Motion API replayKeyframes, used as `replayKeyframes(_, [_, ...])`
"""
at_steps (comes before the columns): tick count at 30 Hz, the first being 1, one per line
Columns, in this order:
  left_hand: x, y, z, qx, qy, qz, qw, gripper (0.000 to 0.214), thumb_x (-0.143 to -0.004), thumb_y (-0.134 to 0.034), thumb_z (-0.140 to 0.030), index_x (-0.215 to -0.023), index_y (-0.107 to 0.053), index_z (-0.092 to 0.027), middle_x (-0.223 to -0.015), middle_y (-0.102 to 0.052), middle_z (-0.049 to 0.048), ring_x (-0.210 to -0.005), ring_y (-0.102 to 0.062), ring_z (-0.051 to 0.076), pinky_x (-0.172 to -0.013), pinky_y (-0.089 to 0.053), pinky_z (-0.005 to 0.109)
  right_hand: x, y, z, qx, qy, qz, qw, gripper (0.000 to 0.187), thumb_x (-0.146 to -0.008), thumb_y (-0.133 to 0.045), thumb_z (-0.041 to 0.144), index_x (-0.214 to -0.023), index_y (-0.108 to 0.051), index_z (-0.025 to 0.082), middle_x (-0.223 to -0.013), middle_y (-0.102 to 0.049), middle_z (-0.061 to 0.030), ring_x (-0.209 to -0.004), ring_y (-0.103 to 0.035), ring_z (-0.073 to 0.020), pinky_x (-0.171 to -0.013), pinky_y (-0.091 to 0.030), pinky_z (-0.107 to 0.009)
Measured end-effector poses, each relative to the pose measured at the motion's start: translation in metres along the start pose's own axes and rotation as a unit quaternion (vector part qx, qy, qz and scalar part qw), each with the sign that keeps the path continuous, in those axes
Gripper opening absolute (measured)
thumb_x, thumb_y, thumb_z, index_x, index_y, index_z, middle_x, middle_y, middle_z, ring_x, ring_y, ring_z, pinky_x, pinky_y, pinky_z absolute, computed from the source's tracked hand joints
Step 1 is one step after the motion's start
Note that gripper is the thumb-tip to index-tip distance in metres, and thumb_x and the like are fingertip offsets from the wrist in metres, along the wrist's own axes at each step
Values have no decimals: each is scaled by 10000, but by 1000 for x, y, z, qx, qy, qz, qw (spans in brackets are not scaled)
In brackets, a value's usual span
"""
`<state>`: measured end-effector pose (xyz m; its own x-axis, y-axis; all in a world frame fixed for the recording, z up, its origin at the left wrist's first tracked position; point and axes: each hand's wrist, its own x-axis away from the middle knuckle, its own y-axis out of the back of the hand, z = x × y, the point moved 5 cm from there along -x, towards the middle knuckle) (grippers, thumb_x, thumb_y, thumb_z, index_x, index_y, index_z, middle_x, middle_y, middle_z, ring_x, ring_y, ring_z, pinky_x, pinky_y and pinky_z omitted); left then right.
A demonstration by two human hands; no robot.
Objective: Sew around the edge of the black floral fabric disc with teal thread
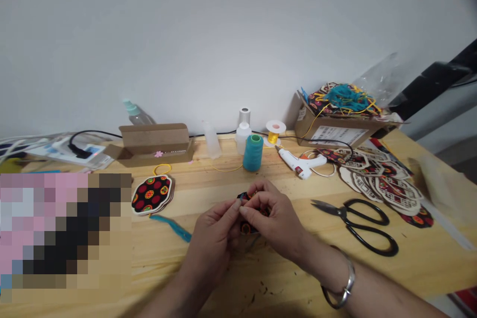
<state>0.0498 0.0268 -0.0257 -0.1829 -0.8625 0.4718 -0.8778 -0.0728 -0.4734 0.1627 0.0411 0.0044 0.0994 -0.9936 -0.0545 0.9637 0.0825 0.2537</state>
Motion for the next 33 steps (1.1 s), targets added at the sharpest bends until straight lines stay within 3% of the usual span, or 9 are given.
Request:
replayKeyframes(17, [2, 1, 1, -8, 21, 8, 1000, 184, -725, -659, -298, -701, -637, -116, -465, -248, -104, -418, -118, 30, -368, -109, 158, 0, 3, -2, 52, 13, -17, 998, 121, -703, -583, 128, -588, -598, 162, -886, -522, -31, -854, -523, -134, -755, -438, -270])
replayKeyframes(24, [0, 1, 3, -6, 25, 27, 999, 178, -743, -641, -289, -685, -623, -121, -466, -238, -105, -419, -111, 31, -374, -103, 159, 1, 4, 2, 96, 52, -30, 994, 129, -685, -593, 75, -590, -606, 161, -842, -532, -22, -845, -505, -130, -762, -420, -270])
replayKeyframes(33, [-3, 3, 0, -34, 11, -1, 999, 182, -746, -634, -308, -715, -643, -129, -460, -273, -97, -416, -124, 36, -369, -105, 163, 8, -1, 9, 137, 92, -9, 986, 111, -726, -572, 81, -706, -631, 174, -871, -527, -18, -895, -473, -143, -784, -403, -286])
